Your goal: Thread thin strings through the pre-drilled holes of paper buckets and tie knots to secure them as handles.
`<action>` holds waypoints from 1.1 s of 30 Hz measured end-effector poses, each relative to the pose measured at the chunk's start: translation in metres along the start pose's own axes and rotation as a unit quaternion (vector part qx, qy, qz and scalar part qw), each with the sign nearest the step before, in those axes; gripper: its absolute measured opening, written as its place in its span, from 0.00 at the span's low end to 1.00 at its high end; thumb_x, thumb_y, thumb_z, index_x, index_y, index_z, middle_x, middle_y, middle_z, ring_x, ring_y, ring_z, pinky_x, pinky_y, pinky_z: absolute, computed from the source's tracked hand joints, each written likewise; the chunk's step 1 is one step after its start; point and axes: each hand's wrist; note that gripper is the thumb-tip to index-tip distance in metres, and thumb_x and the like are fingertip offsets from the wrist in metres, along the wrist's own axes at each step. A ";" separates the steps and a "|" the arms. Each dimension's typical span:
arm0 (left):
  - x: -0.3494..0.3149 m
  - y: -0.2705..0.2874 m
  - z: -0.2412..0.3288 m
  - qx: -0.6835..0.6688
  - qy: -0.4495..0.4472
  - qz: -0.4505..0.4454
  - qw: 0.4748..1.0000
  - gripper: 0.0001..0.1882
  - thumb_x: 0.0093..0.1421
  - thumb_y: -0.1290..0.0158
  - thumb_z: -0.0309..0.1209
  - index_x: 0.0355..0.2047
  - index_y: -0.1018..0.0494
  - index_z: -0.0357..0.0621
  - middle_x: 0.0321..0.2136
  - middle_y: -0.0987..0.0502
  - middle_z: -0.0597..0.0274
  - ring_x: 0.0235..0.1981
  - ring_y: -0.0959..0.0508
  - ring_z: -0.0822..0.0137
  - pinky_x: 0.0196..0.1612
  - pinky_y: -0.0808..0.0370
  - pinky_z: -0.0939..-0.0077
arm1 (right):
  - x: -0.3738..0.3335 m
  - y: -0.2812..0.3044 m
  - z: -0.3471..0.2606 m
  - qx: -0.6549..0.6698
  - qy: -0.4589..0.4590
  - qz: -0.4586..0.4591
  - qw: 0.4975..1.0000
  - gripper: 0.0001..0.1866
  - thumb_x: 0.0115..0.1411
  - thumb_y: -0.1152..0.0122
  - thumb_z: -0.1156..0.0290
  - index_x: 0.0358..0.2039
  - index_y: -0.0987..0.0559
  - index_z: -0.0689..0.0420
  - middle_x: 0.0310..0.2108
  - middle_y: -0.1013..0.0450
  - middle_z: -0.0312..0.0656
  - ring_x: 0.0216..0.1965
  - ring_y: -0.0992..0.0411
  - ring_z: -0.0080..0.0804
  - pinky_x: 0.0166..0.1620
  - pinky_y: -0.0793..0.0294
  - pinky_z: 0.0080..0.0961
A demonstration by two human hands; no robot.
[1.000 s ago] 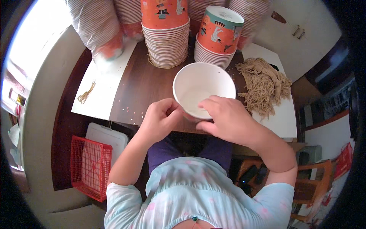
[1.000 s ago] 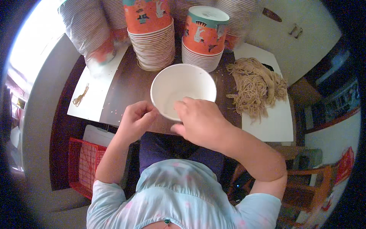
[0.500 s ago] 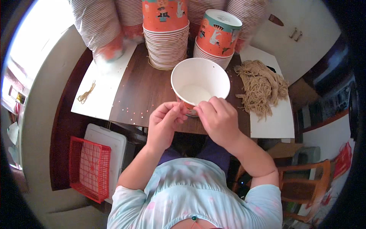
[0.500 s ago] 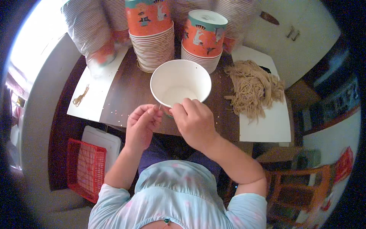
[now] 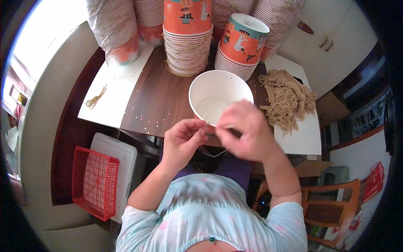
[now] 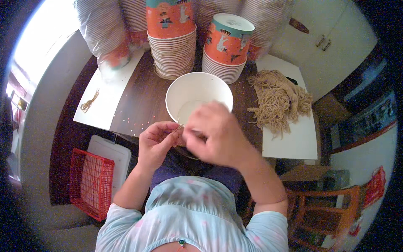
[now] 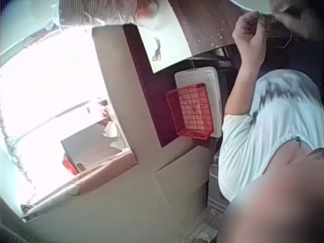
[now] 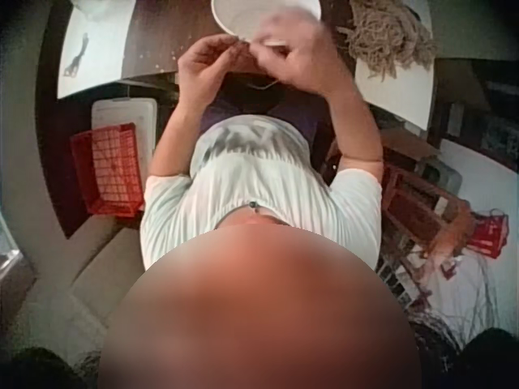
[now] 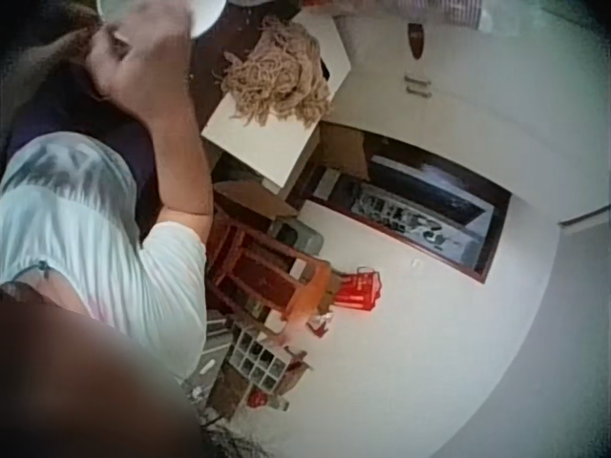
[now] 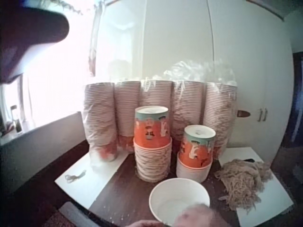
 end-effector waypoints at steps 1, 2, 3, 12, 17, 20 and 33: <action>0.000 -0.001 0.001 0.020 -0.015 -0.008 1.000 0.09 0.58 0.47 0.19 0.40 0.28 0.32 0.33 0.22 0.59 0.32 0.23 0.74 0.37 0.24 0.80 | 0.008 0.005 0.006 -0.031 -0.018 0.019 0.999 0.10 0.42 0.37 0.75 0.28 0.23 0.57 0.31 0.27 0.42 0.33 0.29 0.40 0.37 0.30 0.36; 0.000 -0.002 -0.001 0.033 -0.040 -0.014 0.999 0.08 0.58 0.47 0.18 0.39 0.28 0.33 0.32 0.23 0.61 0.32 0.23 0.75 0.36 0.25 0.82 | 0.015 0.003 0.011 -0.002 -0.004 0.031 1.000 0.09 0.43 0.38 0.76 0.29 0.23 0.58 0.31 0.28 0.43 0.34 0.29 0.41 0.38 0.30 0.38; 0.000 -0.002 -0.002 0.033 -0.040 -0.016 0.999 0.08 0.58 0.47 0.18 0.39 0.28 0.33 0.32 0.23 0.61 0.32 0.23 0.75 0.36 0.25 0.82 | 0.018 -0.001 0.016 -0.004 -0.005 0.032 0.999 0.09 0.43 0.38 0.76 0.29 0.23 0.58 0.31 0.28 0.43 0.34 0.29 0.41 0.38 0.30 0.38; -0.008 0.000 0.001 0.290 -0.140 0.074 0.944 0.10 0.55 0.46 0.18 0.39 0.29 0.34 0.32 0.23 0.64 0.30 0.25 0.79 0.33 0.26 0.83 | 0.001 -0.028 0.001 -0.189 0.109 0.025 0.976 0.05 0.47 0.45 0.72 0.25 0.26 0.59 0.26 0.31 0.41 0.29 0.30 0.37 0.36 0.31 0.33; -0.012 0.002 -0.009 0.434 -0.270 0.100 0.854 0.10 0.55 0.44 0.19 0.37 0.29 0.36 0.29 0.23 0.62 0.28 0.23 0.78 0.29 0.25 0.84 | -0.030 -0.050 -0.018 -0.222 0.099 0.063 0.968 0.13 0.48 0.45 0.74 0.35 0.25 0.66 0.29 0.32 0.41 0.28 0.32 0.33 0.33 0.32 0.27; -0.013 -0.007 -0.006 0.127 -0.076 0.097 0.984 0.10 0.56 0.45 0.19 0.38 0.31 0.35 0.30 0.23 0.62 0.29 0.24 0.77 0.32 0.25 0.84 | -0.044 -0.068 -0.018 -0.137 0.029 0.126 0.982 0.13 0.49 0.44 0.77 0.37 0.25 0.66 0.29 0.32 0.43 0.28 0.30 0.36 0.31 0.30 0.32; -0.008 0.007 -0.017 -0.109 0.041 0.086 0.989 0.15 0.53 0.43 0.18 0.35 0.38 0.42 0.27 0.24 0.60 0.23 0.25 0.76 0.22 0.30 0.87 | -0.041 -0.094 -0.006 0.399 -0.301 0.067 0.864 0.14 0.59 0.49 0.77 0.45 0.24 0.64 0.40 0.23 0.46 0.41 0.25 0.27 0.44 0.28 0.22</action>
Point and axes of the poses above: each hand's wrist, its own x-axis towards the middle knuckle, its own y-axis out of the back of the hand, z = x × y
